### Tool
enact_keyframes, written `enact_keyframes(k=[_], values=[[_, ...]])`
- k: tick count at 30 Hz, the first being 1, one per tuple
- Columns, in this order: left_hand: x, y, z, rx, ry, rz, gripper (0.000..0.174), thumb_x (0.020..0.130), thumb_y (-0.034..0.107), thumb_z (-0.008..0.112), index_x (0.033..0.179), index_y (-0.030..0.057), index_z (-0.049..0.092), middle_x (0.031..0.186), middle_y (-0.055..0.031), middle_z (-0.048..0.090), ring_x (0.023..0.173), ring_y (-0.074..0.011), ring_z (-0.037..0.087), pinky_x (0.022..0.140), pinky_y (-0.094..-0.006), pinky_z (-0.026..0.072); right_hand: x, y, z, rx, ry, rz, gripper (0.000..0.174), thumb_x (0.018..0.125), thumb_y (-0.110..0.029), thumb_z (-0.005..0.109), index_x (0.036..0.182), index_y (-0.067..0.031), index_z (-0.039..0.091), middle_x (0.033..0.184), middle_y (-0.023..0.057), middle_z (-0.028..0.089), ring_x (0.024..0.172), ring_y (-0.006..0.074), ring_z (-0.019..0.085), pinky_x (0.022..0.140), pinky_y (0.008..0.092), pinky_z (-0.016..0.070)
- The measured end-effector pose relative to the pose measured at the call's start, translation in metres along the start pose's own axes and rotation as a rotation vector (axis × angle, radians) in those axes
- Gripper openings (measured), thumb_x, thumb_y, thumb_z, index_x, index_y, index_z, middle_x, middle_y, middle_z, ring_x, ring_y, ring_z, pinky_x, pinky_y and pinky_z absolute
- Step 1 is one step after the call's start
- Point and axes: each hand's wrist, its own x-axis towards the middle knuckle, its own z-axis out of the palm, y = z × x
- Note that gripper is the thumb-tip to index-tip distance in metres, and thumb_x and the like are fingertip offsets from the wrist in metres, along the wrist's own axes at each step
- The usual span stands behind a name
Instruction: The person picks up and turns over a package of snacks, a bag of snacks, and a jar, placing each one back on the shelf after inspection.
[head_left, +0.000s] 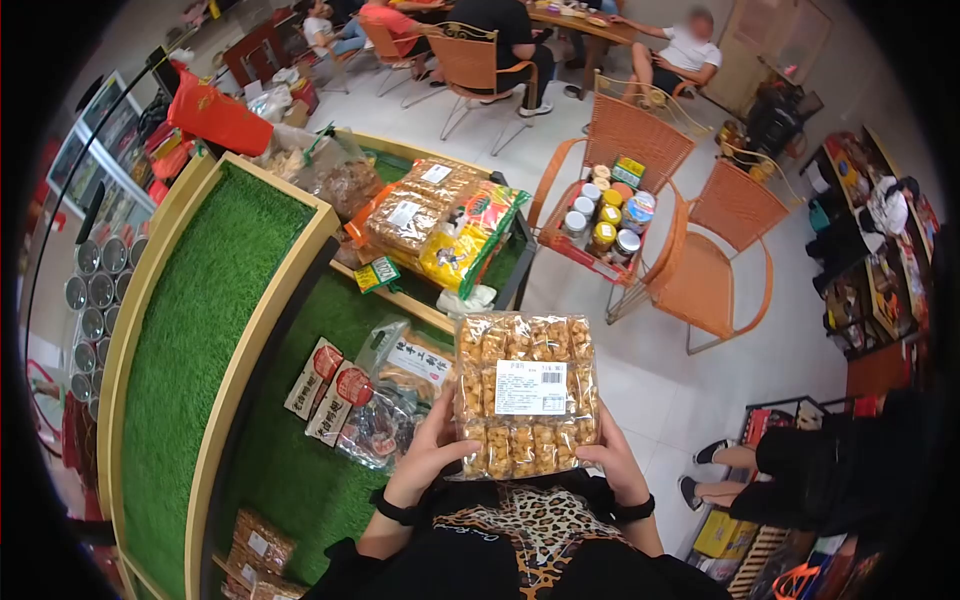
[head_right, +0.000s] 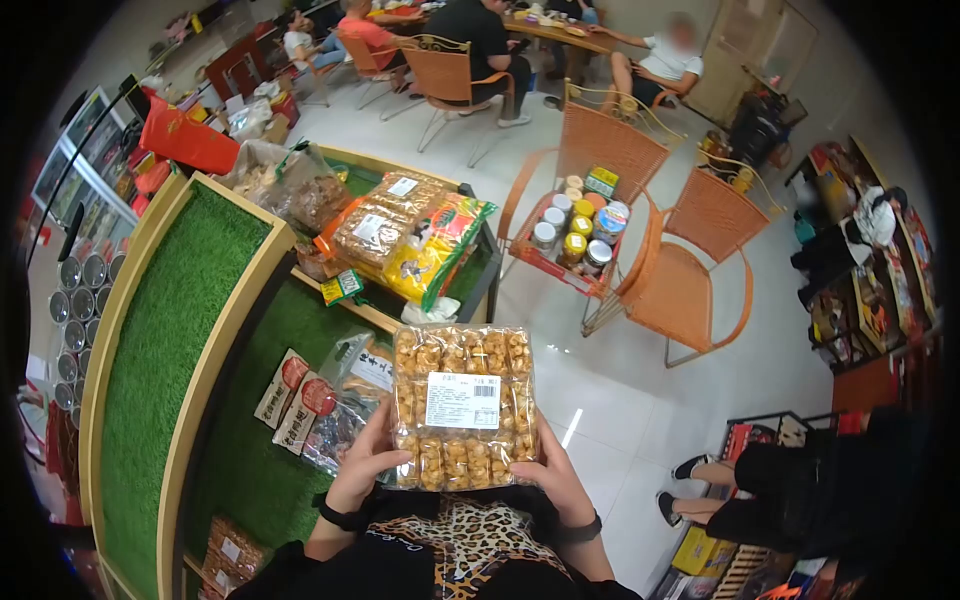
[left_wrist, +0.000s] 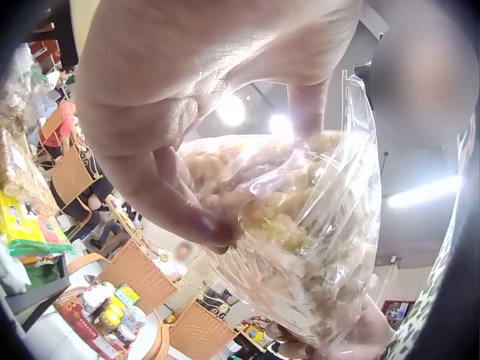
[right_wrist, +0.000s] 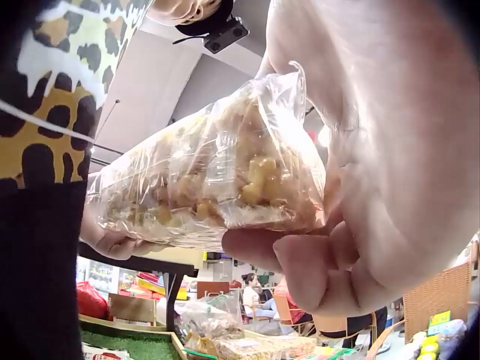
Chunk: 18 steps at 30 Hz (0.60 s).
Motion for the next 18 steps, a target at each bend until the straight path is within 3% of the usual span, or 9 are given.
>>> enact_keyframes(k=[9, 14, 17, 18], values=[[0.09, 0.011, 0.036, -0.107, 0.149, 0.092, 0.08, 0.075, 0.006, 0.061, 0.139, -0.0023, 0.012, 0.139, -0.0153, 0.028, 0.123, -0.0216, 0.036, 0.098, -0.0315, 0.0314, 0.1, -0.061, -0.067, -0.051, -0.166, 0.069, 0.082, 0.072, -0.002, 0.064, 0.138, 0.0051, 0.015, 0.139, 0.0115, 0.029, 0.127, 0.0182, 0.031, 0.103, 0.0291, 0.0238], [0.157, 0.018, 0.072, -0.08, 0.249, 0.216, 0.076, 0.078, 0.009, 0.059, 0.138, -0.0028, 0.014, 0.138, -0.0144, 0.029, 0.121, -0.0209, 0.038, 0.096, -0.0298, 0.0334, 0.152, -0.108, -0.123, -0.161, -0.255, -0.062, 0.082, 0.074, -0.011, 0.066, 0.137, 0.0054, 0.017, 0.137, 0.0116, 0.032, 0.126, 0.0185, 0.032, 0.103, 0.0297, 0.0241], [0.192, 0.02, 0.093, -0.148, 0.245, 0.215, 0.077, 0.078, 0.009, 0.06, 0.138, -0.0026, 0.013, 0.137, -0.0142, 0.03, 0.121, -0.0199, 0.038, 0.096, -0.03, 0.0337, 0.176, -0.131, -0.154, -0.237, -0.254, -0.031, 0.081, 0.075, -0.015, 0.066, 0.137, 0.0052, 0.018, 0.135, 0.0119, 0.035, 0.124, 0.0186, 0.034, 0.102, 0.0302, 0.0253], [0.2, 0.023, 0.1, -0.173, 0.27, 0.212, 0.079, 0.076, 0.009, 0.06, 0.137, -0.0048, 0.013, 0.139, -0.0158, 0.027, 0.126, -0.0225, 0.031, 0.101, -0.0319, 0.0264, 0.185, -0.135, -0.162, -0.26, -0.265, -0.061, 0.081, 0.075, -0.015, 0.067, 0.137, 0.0046, 0.019, 0.134, 0.0119, 0.036, 0.122, 0.0184, 0.037, 0.101, 0.0305, 0.0271]])
